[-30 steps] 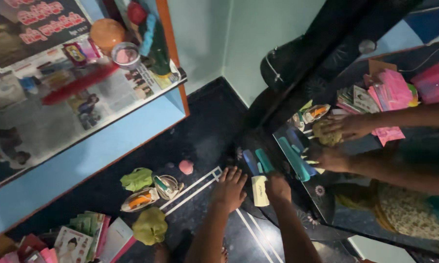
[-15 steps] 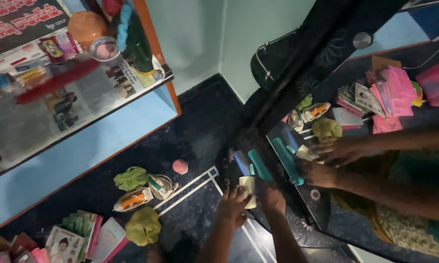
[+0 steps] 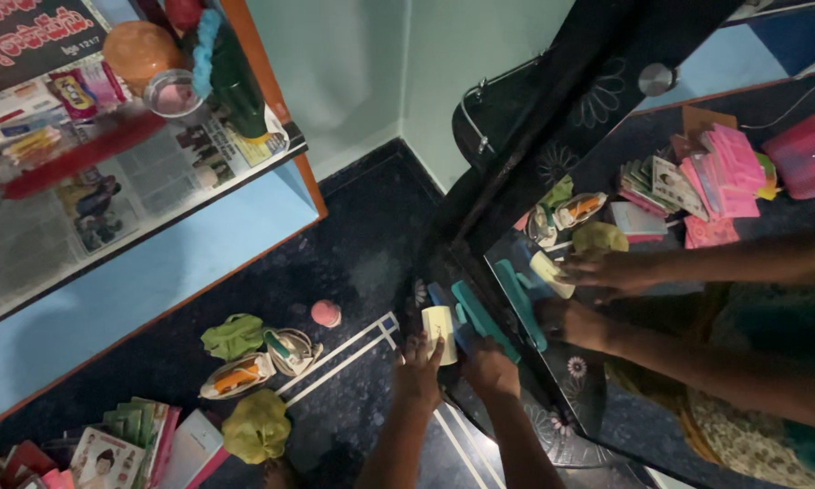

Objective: The person organizes stationery items on a cluttered desk. They pick up small boxes, rulers, and notebooks, then place them neatly on a shelf and arrange them on the desk surface.

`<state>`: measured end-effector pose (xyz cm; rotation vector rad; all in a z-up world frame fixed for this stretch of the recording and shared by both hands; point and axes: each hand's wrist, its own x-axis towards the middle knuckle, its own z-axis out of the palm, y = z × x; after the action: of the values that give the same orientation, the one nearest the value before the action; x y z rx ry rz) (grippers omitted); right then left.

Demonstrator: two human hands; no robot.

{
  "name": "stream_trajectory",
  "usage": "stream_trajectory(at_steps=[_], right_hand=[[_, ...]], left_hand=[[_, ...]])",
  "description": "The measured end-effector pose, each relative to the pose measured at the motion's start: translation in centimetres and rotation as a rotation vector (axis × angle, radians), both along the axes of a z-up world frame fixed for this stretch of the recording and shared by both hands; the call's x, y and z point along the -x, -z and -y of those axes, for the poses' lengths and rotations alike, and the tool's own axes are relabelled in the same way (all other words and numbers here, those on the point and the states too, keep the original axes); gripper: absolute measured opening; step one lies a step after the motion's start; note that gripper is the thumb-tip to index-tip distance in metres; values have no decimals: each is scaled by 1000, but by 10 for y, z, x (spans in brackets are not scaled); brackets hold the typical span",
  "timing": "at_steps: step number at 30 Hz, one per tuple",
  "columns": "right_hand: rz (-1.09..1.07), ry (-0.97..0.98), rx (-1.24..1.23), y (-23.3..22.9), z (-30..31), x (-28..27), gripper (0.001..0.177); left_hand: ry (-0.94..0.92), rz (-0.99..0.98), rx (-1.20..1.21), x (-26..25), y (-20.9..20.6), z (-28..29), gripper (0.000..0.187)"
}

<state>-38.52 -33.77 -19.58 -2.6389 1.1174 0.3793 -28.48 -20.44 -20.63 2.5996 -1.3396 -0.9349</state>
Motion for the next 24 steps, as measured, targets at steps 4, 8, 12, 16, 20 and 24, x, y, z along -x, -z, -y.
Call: stream_trajectory(at_steps=[4, 8, 12, 16, 20, 24], right_hand=[[16, 96, -54, 5, 1, 5, 31], [78, 190, -97, 5, 8, 10, 32], [131, 196, 43, 15, 14, 8, 35], [257, 54, 117, 19, 23, 12, 24], [410, -38, 187, 10, 24, 8, 22], [452, -51, 170, -13, 19, -3, 27]], left_hand=[[42, 55, -83, 2, -5, 1, 94], [10, -23, -15, 5, -6, 0, 96], [-2, -73, 119, 3, -8, 2, 99], [12, -45, 165, -11, -22, 12, 93], [7, 213, 396, -36, -55, 13, 93], [79, 513, 527, -66, -87, 3, 89]])
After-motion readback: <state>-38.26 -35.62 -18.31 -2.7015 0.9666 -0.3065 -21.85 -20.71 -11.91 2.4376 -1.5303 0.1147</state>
